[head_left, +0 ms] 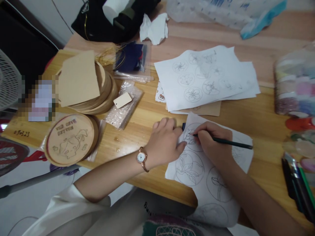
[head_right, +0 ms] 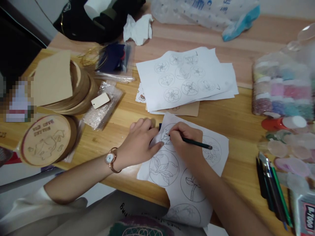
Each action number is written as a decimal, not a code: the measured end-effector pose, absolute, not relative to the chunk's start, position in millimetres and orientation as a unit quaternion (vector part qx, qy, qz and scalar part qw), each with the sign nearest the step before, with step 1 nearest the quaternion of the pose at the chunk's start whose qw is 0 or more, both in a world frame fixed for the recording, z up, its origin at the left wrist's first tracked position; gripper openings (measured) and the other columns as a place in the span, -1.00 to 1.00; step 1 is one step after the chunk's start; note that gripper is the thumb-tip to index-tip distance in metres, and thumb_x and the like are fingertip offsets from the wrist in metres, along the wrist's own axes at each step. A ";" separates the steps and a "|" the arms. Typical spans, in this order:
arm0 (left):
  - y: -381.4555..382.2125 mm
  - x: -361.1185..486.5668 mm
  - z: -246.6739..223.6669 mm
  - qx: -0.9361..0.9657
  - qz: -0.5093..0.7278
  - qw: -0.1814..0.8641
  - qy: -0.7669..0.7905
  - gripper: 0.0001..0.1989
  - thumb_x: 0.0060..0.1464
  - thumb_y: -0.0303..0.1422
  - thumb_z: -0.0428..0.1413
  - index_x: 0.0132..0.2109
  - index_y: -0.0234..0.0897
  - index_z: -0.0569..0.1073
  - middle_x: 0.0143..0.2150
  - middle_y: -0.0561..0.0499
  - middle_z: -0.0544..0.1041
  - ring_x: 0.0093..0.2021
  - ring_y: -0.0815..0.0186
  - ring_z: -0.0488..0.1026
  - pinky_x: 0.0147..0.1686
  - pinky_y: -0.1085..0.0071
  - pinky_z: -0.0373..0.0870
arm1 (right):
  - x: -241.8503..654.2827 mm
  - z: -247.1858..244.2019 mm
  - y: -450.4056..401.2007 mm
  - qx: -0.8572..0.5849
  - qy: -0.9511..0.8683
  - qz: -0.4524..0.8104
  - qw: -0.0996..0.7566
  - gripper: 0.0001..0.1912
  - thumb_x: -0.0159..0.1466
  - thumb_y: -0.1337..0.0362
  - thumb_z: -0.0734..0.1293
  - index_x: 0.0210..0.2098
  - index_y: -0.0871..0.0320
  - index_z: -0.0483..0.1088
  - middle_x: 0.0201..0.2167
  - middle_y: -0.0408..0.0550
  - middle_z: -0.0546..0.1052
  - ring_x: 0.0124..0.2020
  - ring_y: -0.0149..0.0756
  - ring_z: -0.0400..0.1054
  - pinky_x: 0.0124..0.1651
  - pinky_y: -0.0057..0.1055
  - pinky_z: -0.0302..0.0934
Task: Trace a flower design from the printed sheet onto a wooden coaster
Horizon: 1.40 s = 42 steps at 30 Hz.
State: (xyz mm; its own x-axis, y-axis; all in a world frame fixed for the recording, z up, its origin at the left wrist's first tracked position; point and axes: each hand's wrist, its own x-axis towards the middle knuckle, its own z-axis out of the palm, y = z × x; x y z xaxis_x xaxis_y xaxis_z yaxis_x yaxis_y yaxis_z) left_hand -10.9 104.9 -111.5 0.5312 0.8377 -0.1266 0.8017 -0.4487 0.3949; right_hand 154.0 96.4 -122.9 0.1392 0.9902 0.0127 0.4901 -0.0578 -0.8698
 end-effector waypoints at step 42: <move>104.5 -10.7 -111.6 0.850 0.046 0.211 0.481 -0.74 0.10 -0.16 0.03 -0.25 -0.27 0.41 -0.16 -0.11 0.32 -0.07 0.08 0.19 -0.14 0.14 0.18 | 153.1 -122.9 99.1 -0.655 -0.589 0.330 0.340 -0.83 0.02 0.37 0.21 -0.61 0.14 0.40 -0.73 -0.23 0.35 -0.63 -0.42 0.23 -0.52 -0.47 0.09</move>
State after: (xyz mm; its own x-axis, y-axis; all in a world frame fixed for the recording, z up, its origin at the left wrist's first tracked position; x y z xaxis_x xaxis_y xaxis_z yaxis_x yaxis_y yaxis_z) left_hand -10.7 104.5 -111.6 0.5339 0.8363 -0.1250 0.7979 -0.4493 0.4019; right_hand 153.1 99.1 -122.9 0.0895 0.9955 -0.0311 0.5463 -0.0752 -0.8342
